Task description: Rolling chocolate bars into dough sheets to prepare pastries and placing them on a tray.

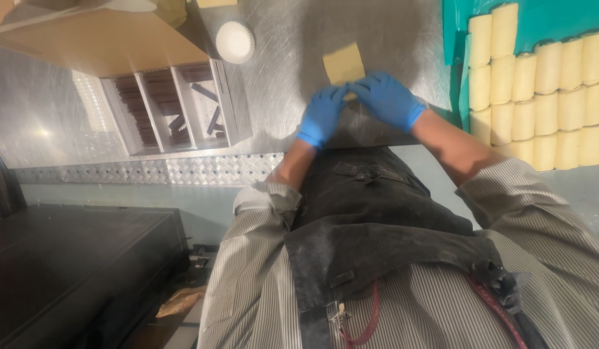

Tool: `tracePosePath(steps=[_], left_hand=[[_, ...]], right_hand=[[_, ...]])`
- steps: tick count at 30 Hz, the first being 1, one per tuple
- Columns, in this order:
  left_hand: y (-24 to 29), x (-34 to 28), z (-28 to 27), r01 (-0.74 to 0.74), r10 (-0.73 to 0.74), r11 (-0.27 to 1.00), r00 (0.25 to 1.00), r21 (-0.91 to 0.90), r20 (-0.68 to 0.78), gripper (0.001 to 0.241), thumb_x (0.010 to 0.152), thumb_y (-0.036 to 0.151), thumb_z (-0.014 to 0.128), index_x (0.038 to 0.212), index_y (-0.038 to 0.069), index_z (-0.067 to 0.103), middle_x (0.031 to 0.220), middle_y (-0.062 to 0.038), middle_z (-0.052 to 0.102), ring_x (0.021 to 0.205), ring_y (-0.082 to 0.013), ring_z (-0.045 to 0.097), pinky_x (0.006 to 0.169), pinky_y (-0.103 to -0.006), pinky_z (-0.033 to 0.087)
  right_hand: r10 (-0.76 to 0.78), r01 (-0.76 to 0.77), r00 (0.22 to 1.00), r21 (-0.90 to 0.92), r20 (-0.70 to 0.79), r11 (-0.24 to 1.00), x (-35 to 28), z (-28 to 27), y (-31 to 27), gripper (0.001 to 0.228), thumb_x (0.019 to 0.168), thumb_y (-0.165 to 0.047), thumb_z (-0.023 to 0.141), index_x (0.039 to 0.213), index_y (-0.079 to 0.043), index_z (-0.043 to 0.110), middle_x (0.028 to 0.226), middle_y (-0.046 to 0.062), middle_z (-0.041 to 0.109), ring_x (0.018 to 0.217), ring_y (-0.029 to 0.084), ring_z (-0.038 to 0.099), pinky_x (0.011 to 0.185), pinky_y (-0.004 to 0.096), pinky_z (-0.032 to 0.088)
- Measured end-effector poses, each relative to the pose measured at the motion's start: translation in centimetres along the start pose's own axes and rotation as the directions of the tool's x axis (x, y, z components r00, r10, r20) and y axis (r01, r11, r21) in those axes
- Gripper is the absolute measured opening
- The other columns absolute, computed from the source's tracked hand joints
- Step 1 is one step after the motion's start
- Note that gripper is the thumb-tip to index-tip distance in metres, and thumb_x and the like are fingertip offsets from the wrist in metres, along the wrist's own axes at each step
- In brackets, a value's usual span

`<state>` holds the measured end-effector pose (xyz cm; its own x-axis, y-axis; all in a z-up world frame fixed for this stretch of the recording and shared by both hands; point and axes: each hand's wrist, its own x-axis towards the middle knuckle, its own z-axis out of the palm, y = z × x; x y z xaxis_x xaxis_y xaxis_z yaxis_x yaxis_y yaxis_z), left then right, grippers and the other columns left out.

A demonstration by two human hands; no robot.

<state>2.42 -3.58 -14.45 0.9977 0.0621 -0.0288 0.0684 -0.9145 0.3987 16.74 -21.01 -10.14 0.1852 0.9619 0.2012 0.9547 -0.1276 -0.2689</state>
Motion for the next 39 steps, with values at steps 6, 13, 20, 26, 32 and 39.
tracePosePath(steps=[6,13,20,26,32,39], left_hand=[[1.1,0.0,-2.5,0.149,-0.167,0.945,0.985,-0.291,-0.041,0.028,0.106,0.033,0.057,0.128,0.019,0.067,0.115,-0.004,0.069,0.111,-0.0286,0.071,0.098,-0.0453,0.057],[2.0,-0.5,-3.3,0.090,-0.135,0.969,0.973,-0.232,-0.187,0.045,0.103,0.027,0.066,0.147,0.021,0.057,0.129,-0.010,0.064,0.120,-0.0340,0.065,0.105,-0.0494,0.054],[-0.6,0.9,-1.5,0.138,-0.150,0.982,0.985,-0.130,-0.084,0.047,0.107,0.042,0.054,0.153,0.034,0.048,0.135,-0.009,0.062,0.124,-0.0354,0.065,0.105,-0.0508,0.052],[0.5,1.5,-2.7,0.157,-0.212,0.958,0.950,-0.240,-0.228,0.038,0.097,0.025,0.064,0.132,0.013,0.066,0.129,-0.006,0.068,0.107,-0.0268,0.066,0.102,-0.0403,0.045],[-0.3,3.3,-4.0,0.172,-0.284,0.893,0.932,-0.417,-0.224,0.028,0.092,0.011,0.059,0.116,0.003,0.070,0.117,-0.019,0.067,0.102,-0.0363,0.064,0.093,-0.0432,0.051],[-0.4,-0.7,-7.1,0.250,-0.479,0.801,0.813,-0.544,-0.331,0.063,0.089,0.011,0.062,0.147,-0.003,0.040,0.147,-0.024,0.046,0.132,-0.0391,0.054,0.115,-0.0460,0.047]], right_hand=[[0.169,-0.174,0.985,0.264,0.041,0.949,-0.1,1.1,0.7,0.019,0.105,-0.026,0.068,0.116,-0.011,0.071,0.111,0.007,0.068,0.107,0.028,0.068,0.098,0.044,0.051],[0.305,-0.295,0.952,0.290,0.010,0.910,1.2,1.3,0.9,0.014,0.108,-0.024,0.068,0.109,-0.010,0.071,0.113,0.008,0.058,0.106,0.031,0.062,0.093,0.044,0.050],[0.082,-0.078,0.995,0.076,-0.057,0.994,1.0,2.1,1.6,0.031,0.103,-0.030,0.072,0.126,-0.011,0.067,0.124,0.009,0.063,0.120,0.030,0.062,0.105,0.045,0.047],[0.115,-0.126,0.985,0.089,0.125,0.988,3.8,-0.9,3.2,0.031,0.098,-0.029,0.065,0.125,-0.019,0.074,0.112,0.006,0.069,0.109,0.028,0.059,0.106,0.042,0.039],[0.051,-0.052,0.999,0.173,0.009,0.984,7.0,-5.9,-2.4,0.041,0.089,-0.012,0.061,0.128,-0.002,0.059,0.131,0.014,0.062,0.121,0.031,0.060,0.112,0.046,0.043],[0.232,-0.240,0.969,0.119,0.081,0.963,8.7,1.0,-1.5,0.074,0.092,-0.035,0.071,0.145,0.014,0.051,0.154,0.035,0.042,0.145,0.052,0.035,0.123,0.059,0.021]])
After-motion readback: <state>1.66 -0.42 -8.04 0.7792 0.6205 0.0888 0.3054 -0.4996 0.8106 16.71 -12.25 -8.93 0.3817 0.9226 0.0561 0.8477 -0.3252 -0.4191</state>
